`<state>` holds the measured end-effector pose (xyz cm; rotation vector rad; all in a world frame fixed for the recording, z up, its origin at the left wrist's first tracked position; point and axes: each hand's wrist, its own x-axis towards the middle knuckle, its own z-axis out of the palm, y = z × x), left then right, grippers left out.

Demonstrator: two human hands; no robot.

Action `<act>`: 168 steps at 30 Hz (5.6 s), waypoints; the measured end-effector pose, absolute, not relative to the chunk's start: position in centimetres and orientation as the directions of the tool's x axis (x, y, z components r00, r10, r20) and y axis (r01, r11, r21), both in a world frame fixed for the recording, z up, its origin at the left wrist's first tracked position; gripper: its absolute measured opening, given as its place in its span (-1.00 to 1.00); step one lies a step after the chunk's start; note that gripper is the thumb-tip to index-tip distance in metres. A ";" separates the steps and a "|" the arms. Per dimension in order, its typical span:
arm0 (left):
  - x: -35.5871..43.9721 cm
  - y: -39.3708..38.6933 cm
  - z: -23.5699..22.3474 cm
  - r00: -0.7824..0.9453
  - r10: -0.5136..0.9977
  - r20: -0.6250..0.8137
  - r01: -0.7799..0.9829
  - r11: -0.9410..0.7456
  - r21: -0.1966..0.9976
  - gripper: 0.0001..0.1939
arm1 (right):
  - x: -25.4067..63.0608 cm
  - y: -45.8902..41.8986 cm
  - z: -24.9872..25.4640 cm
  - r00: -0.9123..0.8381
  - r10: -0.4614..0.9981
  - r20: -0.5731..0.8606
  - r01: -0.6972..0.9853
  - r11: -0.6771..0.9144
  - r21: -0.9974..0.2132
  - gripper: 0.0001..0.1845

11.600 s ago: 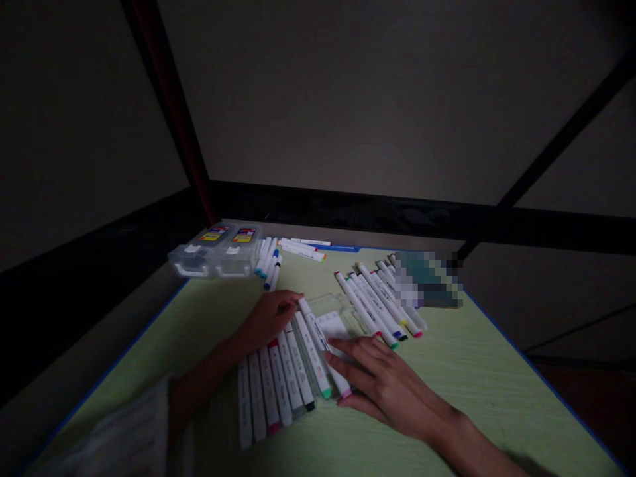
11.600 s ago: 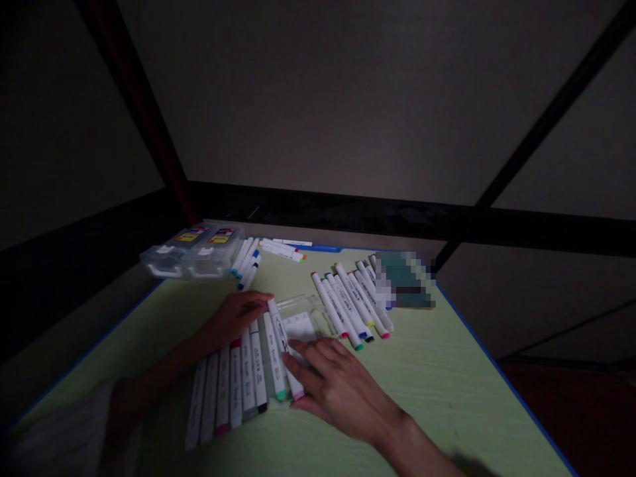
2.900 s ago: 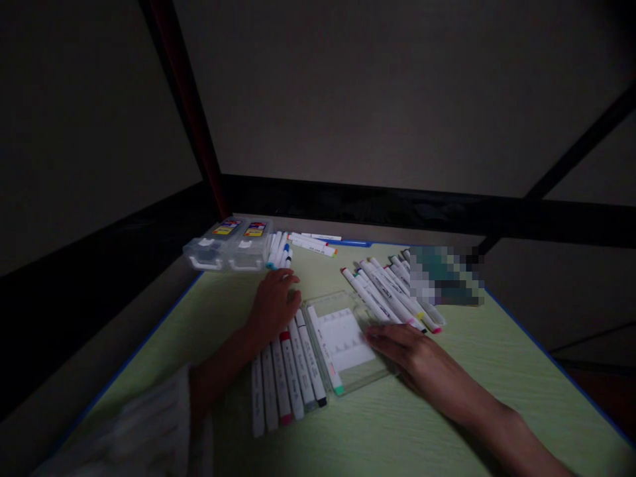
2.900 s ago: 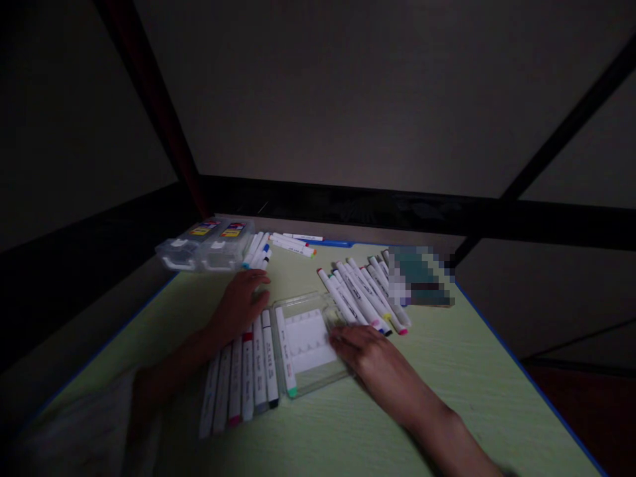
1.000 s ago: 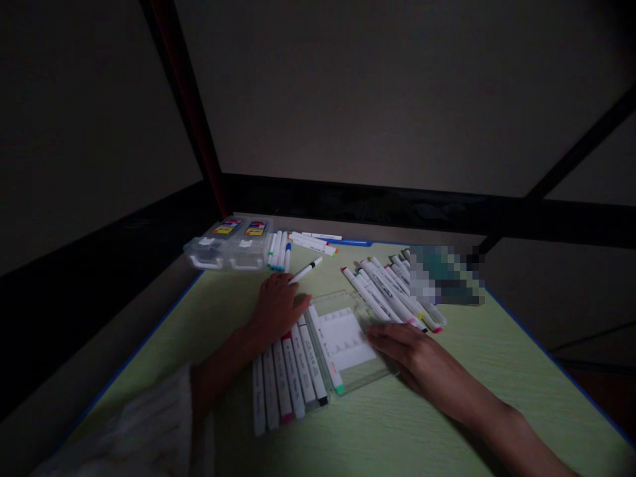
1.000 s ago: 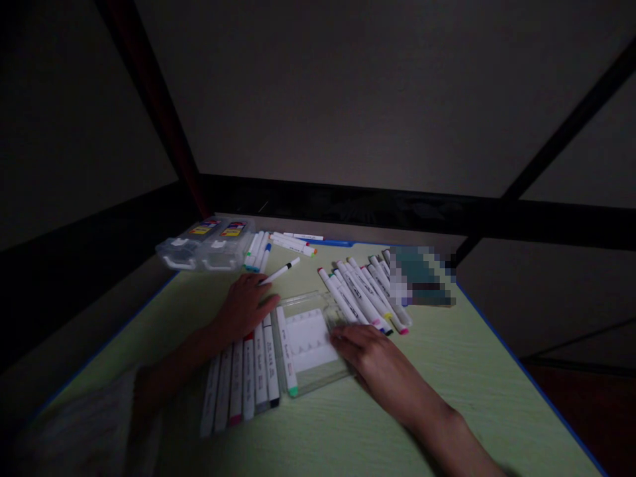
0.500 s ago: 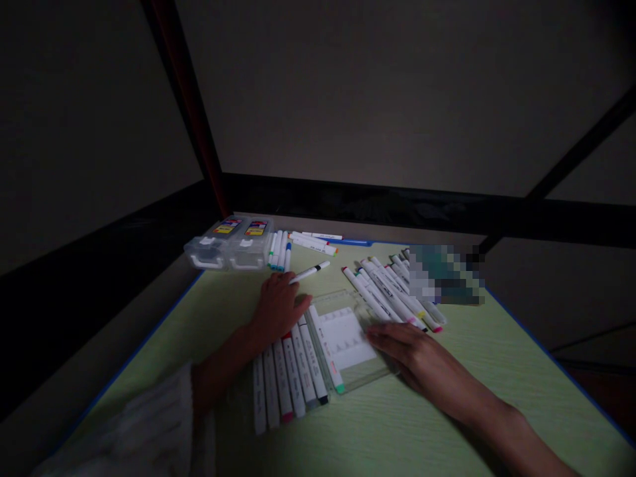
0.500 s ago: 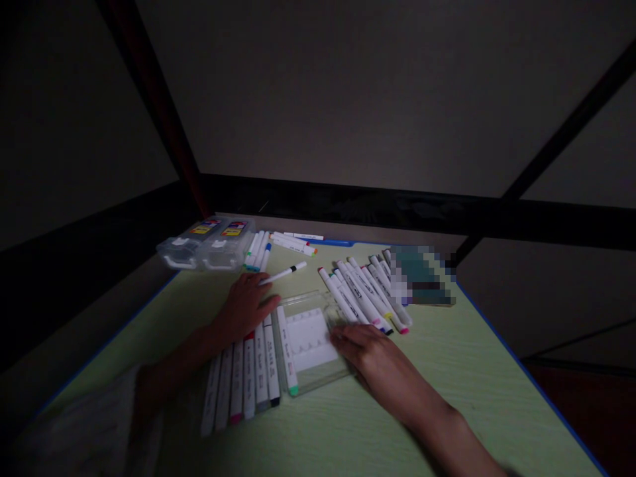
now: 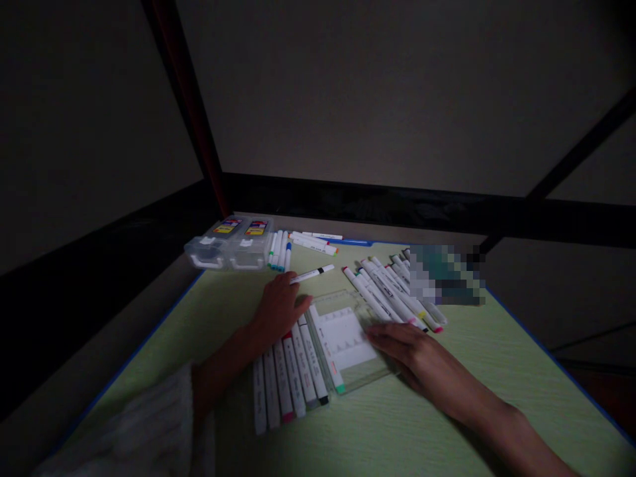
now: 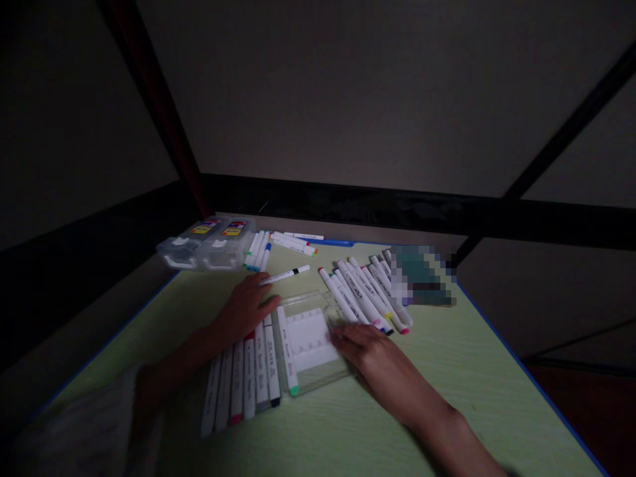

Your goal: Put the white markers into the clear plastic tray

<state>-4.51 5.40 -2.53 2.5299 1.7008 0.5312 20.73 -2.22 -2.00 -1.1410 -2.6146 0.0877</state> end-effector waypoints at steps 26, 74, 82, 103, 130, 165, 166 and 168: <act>-4.6 5.7 -2.8 0.311 0.886 0.344 0.839 -0.426 0.338 -0.75 | 20.6 -2.2 -1.7 -0.649 0.723 0.235 0.713 0.686 -0.144 -0.55; -5.0 5.8 -2.2 0.134 0.920 0.369 0.832 -0.307 0.462 -0.85 | 20.6 -2.3 -1.7 -0.654 0.722 0.225 0.710 0.689 -0.148 -0.51; -5.0 5.8 -2.3 0.140 0.905 0.403 0.802 -0.342 0.489 -0.84 | 20.7 -2.3 -1.6 -0.658 0.716 0.232 0.704 0.695 -0.146 -0.53; -4.5 5.0 -1.4 0.207 0.890 0.405 0.783 -0.399 0.477 -0.82 | 20.5 -2.4 -1.3 -0.682 0.693 0.235 0.692 0.715 -0.099 -0.55; -4.4 4.1 -1.3 0.413 0.654 0.634 0.637 -0.705 0.312 -0.74 | 20.5 -2.5 -1.6 -0.678 0.703 0.217 0.706 0.704 -0.078 -0.61; -4.3 3.3 -0.8 0.535 0.256 0.805 0.486 -0.873 -0.045 -0.80 | 20.1 -2.7 -1.4 -0.681 0.650 0.337 0.678 0.734 -0.045 -0.35; -4.3 3.3 -0.8 0.535 0.253 0.806 0.482 -0.875 -0.045 -0.80 | 20.1 -2.6 -1.5 -0.679 0.653 0.334 0.681 0.731 -0.044 -0.36; -4.3 3.3 -0.8 0.530 0.249 0.810 0.479 -0.877 -0.044 -0.81 | 20.2 -2.6 -1.6 -0.673 0.663 0.328 0.690 0.723 -0.045 -0.37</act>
